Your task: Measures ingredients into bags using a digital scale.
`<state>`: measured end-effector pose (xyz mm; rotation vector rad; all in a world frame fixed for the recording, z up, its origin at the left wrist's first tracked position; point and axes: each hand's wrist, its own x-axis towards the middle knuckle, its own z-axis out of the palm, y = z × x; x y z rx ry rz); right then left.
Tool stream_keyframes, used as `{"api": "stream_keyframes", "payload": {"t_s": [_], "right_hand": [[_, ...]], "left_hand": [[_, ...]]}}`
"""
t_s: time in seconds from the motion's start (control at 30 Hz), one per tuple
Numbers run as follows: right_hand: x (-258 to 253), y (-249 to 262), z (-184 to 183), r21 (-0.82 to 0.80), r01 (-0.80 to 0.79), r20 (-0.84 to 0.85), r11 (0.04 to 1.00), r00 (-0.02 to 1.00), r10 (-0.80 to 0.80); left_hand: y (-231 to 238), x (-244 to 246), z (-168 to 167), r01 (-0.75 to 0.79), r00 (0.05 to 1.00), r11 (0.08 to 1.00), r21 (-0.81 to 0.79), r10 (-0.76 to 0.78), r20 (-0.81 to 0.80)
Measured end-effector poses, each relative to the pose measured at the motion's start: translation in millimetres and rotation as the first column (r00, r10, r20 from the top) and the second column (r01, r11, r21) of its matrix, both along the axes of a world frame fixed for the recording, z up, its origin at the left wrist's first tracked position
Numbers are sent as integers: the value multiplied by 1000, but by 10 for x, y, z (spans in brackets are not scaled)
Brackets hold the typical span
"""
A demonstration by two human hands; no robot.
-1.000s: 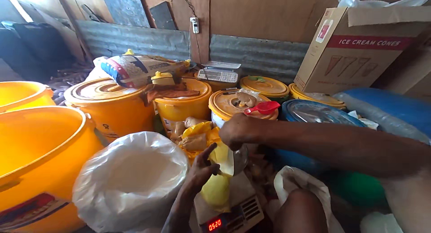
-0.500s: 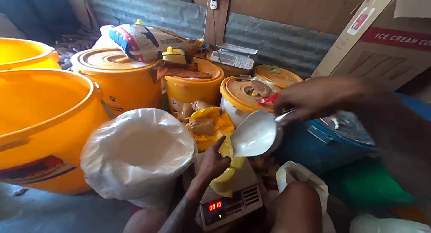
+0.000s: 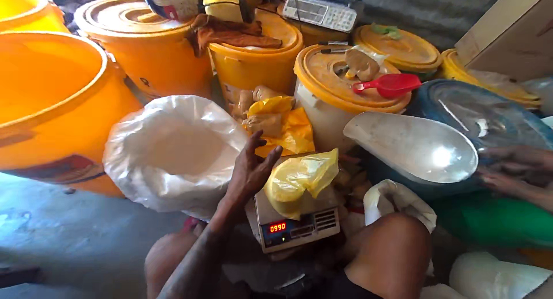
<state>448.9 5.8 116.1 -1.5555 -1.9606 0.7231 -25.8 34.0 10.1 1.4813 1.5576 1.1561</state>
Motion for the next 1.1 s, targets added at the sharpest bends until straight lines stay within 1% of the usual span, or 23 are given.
{"api": "stream_keyframes", "payload": {"t_s": [0.1,0.2,0.3,0.4,0.53,0.6,0.77,0.83,0.9,0.97,1.1], "right_hand": [[164,-41,-468,52,-8,-218,999,976,19],[79,-98,-796,150,67,-337,986,942,-13],[-109,-116,-926,158,127,-421,979,906,-50],[-344,-112,-965,147,126,-484,981,874,-40],[-623,-107,-963,153,97,-518,983,855,-3],[-727,-125,-966,169,61,-534,984,845,39],[-937,-140,-907,179,-14,-535,984,838,110],[-1030,-119,-868,183,-43,-524,982,841,135],[-1157,-92,-840,191,-77,-520,979,838,167],[-1326,-48,-815,188,-118,-498,975,844,198],[-1853,103,-747,149,-227,-414,962,870,269]], "left_hand": [[10,-15,-47,-32,999,999,19,33,-42],[21,-7,-79,-32,997,999,16,33,-69],[40,-21,-94,-31,997,999,13,31,-74],[2,-59,-104,-44,995,998,37,47,-86],[-55,-74,-78,-83,996,995,51,85,-26],[-109,-83,-52,-98,995,994,56,100,-16],[-220,-186,-24,-135,991,986,95,134,11],[-254,-259,22,-176,984,977,124,172,40],[-271,-358,95,-251,966,956,154,237,102],[-278,-486,184,-353,927,918,177,319,196],[-376,-805,349,-552,808,813,184,468,357]]}}
